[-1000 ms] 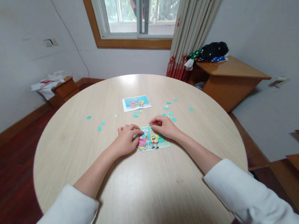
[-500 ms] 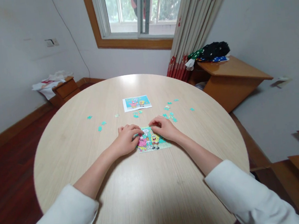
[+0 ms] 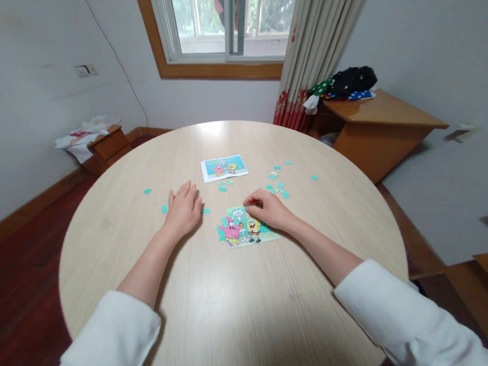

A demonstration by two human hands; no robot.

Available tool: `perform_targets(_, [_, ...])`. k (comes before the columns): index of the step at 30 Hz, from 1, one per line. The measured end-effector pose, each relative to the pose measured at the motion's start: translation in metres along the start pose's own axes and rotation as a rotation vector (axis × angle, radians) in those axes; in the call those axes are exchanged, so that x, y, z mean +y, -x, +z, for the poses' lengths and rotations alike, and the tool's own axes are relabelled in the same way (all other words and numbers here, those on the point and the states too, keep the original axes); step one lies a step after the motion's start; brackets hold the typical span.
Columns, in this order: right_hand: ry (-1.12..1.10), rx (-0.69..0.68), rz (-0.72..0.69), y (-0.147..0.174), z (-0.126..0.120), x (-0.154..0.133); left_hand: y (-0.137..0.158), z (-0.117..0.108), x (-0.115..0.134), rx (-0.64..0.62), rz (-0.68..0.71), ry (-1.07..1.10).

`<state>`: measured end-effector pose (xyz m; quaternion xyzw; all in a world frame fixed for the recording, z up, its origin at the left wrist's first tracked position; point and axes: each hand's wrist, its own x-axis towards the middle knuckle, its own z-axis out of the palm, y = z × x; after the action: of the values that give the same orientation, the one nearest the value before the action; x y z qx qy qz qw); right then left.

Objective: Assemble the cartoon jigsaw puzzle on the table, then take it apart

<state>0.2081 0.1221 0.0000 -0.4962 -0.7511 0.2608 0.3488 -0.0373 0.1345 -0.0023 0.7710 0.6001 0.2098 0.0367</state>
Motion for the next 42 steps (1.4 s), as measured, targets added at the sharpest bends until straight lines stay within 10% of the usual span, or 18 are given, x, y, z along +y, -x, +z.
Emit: perform_targets(42, [0.012, -0.008, 0.035, -0.001, 0.000, -0.001, -0.007, 0.002, -0.025, -0.010, -0.084, 0.020])
